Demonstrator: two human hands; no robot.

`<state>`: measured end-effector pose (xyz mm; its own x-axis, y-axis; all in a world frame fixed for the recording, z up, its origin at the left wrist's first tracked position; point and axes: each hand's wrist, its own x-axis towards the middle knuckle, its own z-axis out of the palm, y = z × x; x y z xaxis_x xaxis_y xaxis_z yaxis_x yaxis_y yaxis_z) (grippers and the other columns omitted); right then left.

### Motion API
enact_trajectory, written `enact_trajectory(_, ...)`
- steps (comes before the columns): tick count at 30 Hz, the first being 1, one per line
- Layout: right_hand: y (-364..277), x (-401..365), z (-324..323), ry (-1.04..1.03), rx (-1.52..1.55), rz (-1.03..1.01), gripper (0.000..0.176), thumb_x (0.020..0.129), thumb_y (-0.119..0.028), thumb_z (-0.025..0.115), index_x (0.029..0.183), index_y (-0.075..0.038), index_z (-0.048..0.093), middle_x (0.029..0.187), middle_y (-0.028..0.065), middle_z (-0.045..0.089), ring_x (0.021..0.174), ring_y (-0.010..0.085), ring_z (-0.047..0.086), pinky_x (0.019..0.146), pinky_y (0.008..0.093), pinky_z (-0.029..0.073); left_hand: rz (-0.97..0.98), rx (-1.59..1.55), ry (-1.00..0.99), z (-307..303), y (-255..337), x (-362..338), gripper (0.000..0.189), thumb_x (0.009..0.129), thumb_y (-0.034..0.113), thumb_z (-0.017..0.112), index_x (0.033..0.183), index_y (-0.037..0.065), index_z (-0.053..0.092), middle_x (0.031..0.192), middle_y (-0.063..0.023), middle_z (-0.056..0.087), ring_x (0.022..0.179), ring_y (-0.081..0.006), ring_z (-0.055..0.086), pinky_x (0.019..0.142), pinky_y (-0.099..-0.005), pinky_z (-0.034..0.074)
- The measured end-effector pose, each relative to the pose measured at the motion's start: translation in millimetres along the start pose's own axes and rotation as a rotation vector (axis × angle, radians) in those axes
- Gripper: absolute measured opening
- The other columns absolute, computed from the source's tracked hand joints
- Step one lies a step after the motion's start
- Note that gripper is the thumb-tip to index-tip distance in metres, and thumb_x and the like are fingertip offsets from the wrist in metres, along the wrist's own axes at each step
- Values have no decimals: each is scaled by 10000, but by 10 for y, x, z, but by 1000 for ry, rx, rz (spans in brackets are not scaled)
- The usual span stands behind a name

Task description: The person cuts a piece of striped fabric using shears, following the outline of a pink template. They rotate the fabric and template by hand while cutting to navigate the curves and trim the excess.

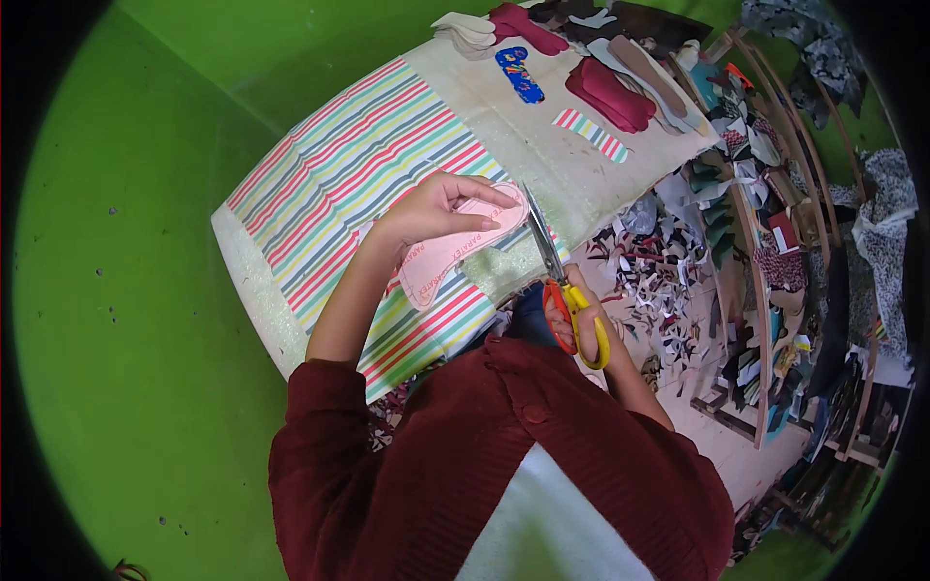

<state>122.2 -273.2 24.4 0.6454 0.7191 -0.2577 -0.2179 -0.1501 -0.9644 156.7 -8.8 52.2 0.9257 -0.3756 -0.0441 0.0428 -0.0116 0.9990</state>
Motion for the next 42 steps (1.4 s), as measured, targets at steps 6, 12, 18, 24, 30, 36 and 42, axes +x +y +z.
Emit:
enact_trajectory(6, 33, 10, -37, 12, 73, -66, 788, 676, -768, 279, 1039, -69, 280, 689, 9, 371, 509, 47, 326, 428, 172, 295, -41, 13, -107, 68, 8, 160, 289, 707, -33, 610, 994, -10, 593, 1041, -74, 557, 972, -144, 517, 859, -246, 378)
enact_trajectory(12, -35, -54, -87, 19, 151, 0, 809, 666, -772, 294, 1062, -67, 279, 701, 2, 347, 536, 39, 302, 440, 160, 272, -33, 10, -120, 114, 20, 272, 288, 707, -28, 612, 994, -13, 591, 1041, -74, 556, 966, -140, 516, 858, -248, 375)
enact_trajectory(18, 29, 101, -144, 6, 334, -88, 793, 674, -758, 304, 1093, -86, 275, 702, -4, 324, 519, 29, 265, 436, 148, 255, -30, 0, -151, 45, 81, 426, 298, 702, -22, 625, 998, -11, 592, 1039, -74, 559, 970, -137, 515, 858, -243, 372)
enact_trajectory(24, 29, 204, -371, -42, 364, 1, 788, 678, -745, 325, 1096, -79, 273, 709, -3, 327, 534, 26, 275, 459, 147, 273, -48, -9, -163, 1, 119, 605, 305, 703, -21, 626, 1006, -6, 591, 1039, -74, 559, 979, -141, 513, 866, -245, 368)
enact_trajectory(30, -102, 287, -432, 21, 234, 44, 1038, 483, -859, 288, 1208, -119, 231, 722, -20, 295, 547, 44, 255, 461, 152, 244, -82, -11, -192, -47, 155, 790, 308, 699, -25, 629, 1003, -4, 593, 1070, -74, 543, 1006, -152, 505, 884, -248, 358)
enact_trajectory(36, -80, 310, -627, -60, 405, 31, 768, 667, -753, 327, 1075, -102, 300, 710, -7, 328, 530, 33, 277, 456, 157, 275, -114, -81, -186, -79, 147, 939, 313, 685, -2, 651, 993, 0, 600, 1082, -71, 535, 1019, -156, 497, 898, -249, 350)
enact_trajectory(42, -75, 317, -698, -17, 376, 15, 760, 678, -748, 322, 1069, -97, 305, 705, -2, 333, 527, 42, 279, 452, 164, 278, -66, 42, -234, -169, 121, 1109, 308, 701, -7, 633, 1007, 10, 601, 1090, -79, 549, 999, -144, 510, 883, -250, 365)
